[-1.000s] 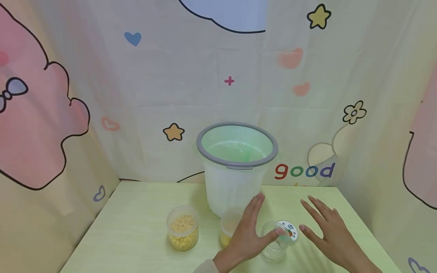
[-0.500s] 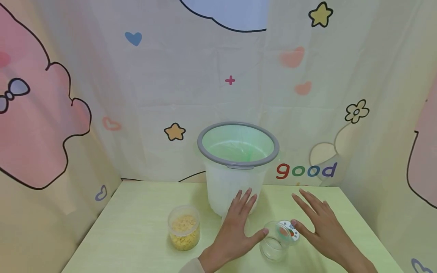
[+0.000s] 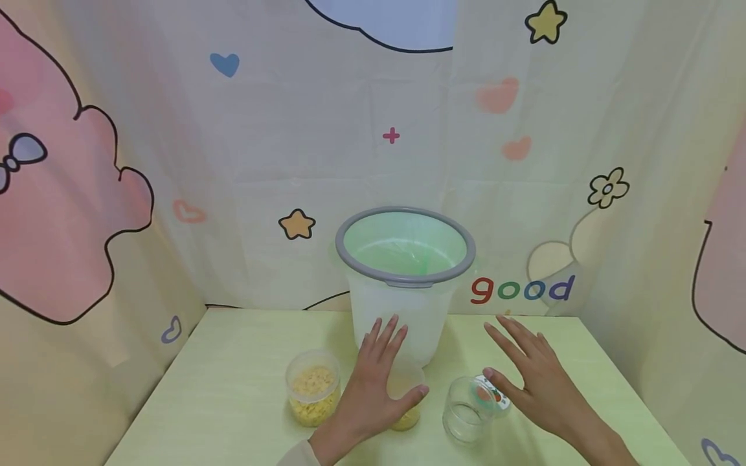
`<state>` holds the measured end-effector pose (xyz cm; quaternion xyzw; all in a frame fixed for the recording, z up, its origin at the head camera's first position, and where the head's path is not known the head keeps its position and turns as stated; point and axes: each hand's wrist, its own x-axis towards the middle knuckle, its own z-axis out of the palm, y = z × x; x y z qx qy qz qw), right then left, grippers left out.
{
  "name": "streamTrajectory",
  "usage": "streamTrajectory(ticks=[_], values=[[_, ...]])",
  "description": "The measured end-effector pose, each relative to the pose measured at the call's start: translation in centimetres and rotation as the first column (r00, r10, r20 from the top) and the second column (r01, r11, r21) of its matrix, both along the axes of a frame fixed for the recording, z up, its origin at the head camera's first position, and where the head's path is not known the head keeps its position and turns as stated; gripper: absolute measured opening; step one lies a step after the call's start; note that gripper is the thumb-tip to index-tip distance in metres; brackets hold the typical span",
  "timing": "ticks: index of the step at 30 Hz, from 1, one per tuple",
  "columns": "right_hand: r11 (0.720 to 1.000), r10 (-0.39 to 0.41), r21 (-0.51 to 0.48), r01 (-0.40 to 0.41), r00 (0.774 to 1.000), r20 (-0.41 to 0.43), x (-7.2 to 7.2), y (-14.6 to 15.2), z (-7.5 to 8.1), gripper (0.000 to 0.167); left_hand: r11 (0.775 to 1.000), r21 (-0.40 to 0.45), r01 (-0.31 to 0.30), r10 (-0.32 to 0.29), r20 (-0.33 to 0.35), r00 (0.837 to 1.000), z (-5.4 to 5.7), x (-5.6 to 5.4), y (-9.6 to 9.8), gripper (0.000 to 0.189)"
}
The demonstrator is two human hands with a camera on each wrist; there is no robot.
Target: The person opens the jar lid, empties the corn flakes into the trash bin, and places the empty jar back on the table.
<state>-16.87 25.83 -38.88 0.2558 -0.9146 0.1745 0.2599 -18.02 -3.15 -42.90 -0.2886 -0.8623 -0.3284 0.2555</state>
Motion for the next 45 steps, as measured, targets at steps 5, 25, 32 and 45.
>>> streamTrajectory(ticks=[5,25,32,45], values=[[1.000,0.012,-0.008,-0.012,1.000,0.016,-0.2,-0.6,0.0,0.069,0.999,0.044,-0.005,0.002,0.072,0.997,-0.3,-0.1,-0.8,0.091],[0.999,0.041,0.018,-0.042,0.997,0.058,-0.4,-2.8,0.3,0.071,0.941,0.336,-0.038,-0.133,0.472,0.872,-4.7,-0.7,-1.8,0.116],[0.998,0.057,0.032,-0.060,0.996,0.072,-0.4,-3.6,0.4,0.070,0.921,0.387,-0.049,-0.182,0.537,0.824,-6.4,-1.2,-1.7,0.119],[0.996,0.071,0.039,-0.074,0.994,0.086,-0.4,-4.5,0.2,0.069,0.881,0.472,-0.028,-0.281,0.570,0.772,-9.6,-2.4,-0.9,0.122]])
